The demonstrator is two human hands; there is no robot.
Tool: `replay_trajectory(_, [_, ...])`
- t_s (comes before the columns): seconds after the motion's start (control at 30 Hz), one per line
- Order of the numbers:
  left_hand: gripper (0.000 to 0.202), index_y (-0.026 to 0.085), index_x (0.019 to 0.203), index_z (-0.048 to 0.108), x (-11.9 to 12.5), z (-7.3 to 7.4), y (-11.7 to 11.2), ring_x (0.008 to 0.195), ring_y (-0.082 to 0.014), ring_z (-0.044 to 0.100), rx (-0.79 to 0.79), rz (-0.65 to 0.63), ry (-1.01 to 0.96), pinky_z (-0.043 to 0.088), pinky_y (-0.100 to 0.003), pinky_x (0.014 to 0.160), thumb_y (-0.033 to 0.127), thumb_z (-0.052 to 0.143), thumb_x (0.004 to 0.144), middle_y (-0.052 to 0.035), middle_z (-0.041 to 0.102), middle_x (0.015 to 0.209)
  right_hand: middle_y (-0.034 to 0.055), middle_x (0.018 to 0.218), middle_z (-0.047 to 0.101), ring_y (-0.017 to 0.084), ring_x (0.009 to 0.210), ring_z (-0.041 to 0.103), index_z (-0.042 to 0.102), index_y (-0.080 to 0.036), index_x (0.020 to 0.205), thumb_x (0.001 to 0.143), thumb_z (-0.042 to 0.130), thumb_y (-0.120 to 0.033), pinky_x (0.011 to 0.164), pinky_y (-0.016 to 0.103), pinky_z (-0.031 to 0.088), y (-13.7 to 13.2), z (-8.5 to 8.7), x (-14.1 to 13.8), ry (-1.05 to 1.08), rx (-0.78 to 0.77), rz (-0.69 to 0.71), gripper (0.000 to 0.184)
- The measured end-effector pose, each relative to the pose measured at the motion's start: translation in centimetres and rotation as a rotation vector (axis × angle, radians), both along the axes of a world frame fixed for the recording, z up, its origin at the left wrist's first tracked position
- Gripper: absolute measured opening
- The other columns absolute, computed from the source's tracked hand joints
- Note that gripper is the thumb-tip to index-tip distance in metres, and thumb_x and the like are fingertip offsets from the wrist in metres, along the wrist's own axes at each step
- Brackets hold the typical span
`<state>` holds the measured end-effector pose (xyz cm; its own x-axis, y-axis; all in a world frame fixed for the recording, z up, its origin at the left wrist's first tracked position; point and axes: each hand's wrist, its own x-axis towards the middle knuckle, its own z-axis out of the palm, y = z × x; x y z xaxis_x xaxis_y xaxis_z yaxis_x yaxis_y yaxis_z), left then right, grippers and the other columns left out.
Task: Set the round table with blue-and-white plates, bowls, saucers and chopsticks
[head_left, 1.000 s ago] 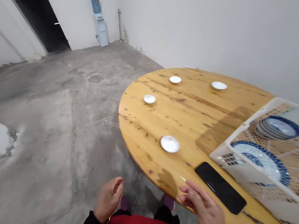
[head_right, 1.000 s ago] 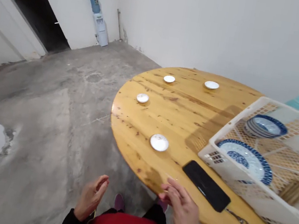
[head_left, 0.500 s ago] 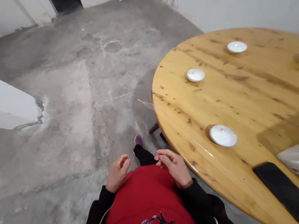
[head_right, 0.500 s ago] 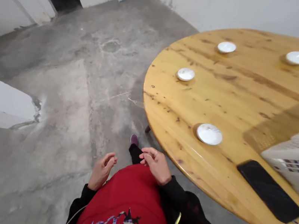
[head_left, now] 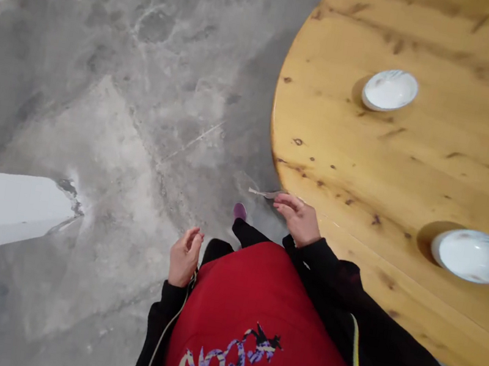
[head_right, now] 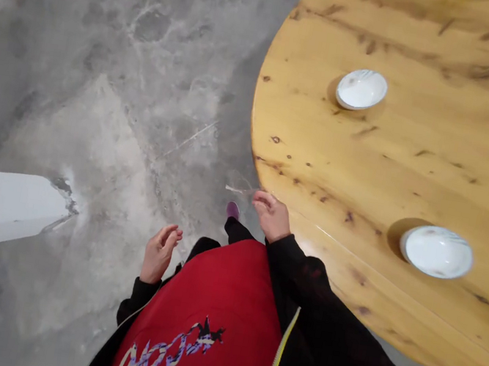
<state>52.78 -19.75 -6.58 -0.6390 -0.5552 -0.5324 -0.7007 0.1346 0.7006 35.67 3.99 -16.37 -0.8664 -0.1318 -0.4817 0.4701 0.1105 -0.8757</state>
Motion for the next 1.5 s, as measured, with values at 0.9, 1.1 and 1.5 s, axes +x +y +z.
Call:
replay_trajectory(0.9, [0.05,0.015,0.109,0.07,-28.5,-2.5,-25.6,0.103,-0.0294,0.075,0.017,-0.572,0.206,0.056,-0.041,0.093,0.056,0.054,0.086,-0.0158,0.078,0.107,0.0045,0.08,0.078,0.019,0.072,0.073,0.073,-0.017,0.107,0.084,0.052,-0.018,0.073,0.028,0.055,-25.7,3.3,-11.4,0.078,0.329,0.275,0.03])
replay_trajectory(1.1, [0.046,0.018,0.11,0.07,-37.4,-2.3,-23.1,0.098,-0.0258,0.075,0.033,-0.861,0.265,0.057,-0.037,0.091,0.053,0.047,0.09,-0.0121,0.079,0.105,0.0087,0.103,0.079,0.023,0.096,0.075,0.068,-0.018,0.124,0.095,0.044,-0.03,0.086,0.032,0.052,-26.8,5.6,-15.9,0.338,0.508,0.194,0.039])
replay_trajectory(1.5, [0.058,0.02,0.109,0.072,-56.4,-2.4,-24.6,0.111,-0.0269,0.074,-0.15,-1.03,0.145,0.058,-0.033,0.095,0.064,0.043,0.087,-0.0134,0.078,0.117,0.0074,0.101,0.08,0.022,0.097,0.075,0.069,-0.019,0.122,0.096,0.044,-0.026,0.085,0.029,0.049,-26.4,7.0,-37.5,0.377,0.452,0.083,0.037])
